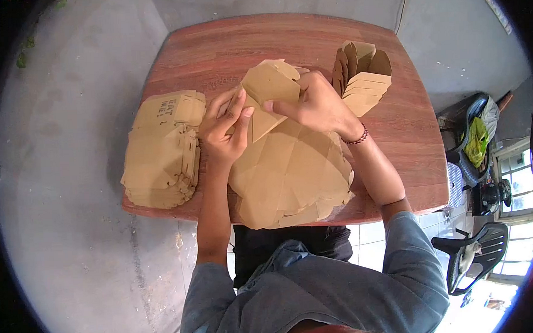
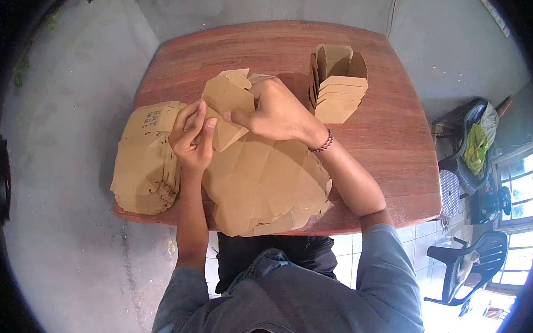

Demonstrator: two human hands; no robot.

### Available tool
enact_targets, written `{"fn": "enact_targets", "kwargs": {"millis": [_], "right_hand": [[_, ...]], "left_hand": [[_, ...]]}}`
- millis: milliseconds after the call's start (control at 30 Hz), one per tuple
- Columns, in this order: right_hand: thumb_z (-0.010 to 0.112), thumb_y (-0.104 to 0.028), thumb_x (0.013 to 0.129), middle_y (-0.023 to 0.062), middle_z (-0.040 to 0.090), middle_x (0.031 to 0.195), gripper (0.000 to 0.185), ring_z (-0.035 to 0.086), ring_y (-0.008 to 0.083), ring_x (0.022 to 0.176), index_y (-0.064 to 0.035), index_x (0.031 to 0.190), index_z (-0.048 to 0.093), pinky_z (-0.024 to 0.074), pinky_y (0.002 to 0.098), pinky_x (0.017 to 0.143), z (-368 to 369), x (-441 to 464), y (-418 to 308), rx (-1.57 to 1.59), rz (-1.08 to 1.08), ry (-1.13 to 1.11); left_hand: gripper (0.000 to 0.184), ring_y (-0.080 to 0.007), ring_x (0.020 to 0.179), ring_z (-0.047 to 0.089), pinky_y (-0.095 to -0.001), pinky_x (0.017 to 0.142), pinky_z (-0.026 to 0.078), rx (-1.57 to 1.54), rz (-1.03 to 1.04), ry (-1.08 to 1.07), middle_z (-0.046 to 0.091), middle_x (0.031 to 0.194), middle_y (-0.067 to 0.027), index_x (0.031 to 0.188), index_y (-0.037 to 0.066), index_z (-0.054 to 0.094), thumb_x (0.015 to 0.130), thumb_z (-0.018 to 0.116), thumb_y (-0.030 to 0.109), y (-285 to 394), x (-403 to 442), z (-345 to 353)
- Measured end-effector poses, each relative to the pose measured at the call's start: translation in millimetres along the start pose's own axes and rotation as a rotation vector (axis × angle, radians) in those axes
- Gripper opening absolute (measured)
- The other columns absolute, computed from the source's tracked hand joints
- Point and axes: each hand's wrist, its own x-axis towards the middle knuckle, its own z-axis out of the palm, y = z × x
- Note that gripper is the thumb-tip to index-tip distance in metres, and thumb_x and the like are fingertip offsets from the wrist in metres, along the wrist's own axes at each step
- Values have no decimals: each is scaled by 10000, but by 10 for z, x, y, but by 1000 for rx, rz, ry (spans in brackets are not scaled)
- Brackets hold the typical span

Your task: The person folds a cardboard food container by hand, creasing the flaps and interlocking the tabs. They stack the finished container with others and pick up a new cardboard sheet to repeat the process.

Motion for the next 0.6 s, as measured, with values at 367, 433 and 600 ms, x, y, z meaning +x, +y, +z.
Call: {"fn": "enact_targets", "kwargs": {"millis": [367,433,600], "right_hand": [[800,-240,831,3,564,540,298,450,63,500,15,726,686,360,290,457,-28,19,-1,-17,71,-45],[800,-240,829,14,578,548,292,462,69,502,19,745,694,371,292,462,-9,18,52,-77,71,-61],[764,-249,799,182,588,611,326,578,269,561,60,771,664,474,385,576,25,12,-24,9,106,-20]], "left_hand": [[336,-251,1011,698,-323,812,593,-37,-63,51,659,1160,-177,1206,10,701,875,703,-47,101,-1,28],[337,-249,1011,696,-323,810,591,-17,-43,70,654,1167,-181,1210,8,698,877,701,-46,94,-8,48],[334,-251,1024,689,-326,810,586,8,-31,88,644,1170,-180,1204,17,706,877,698,-49,49,-18,48]]}}
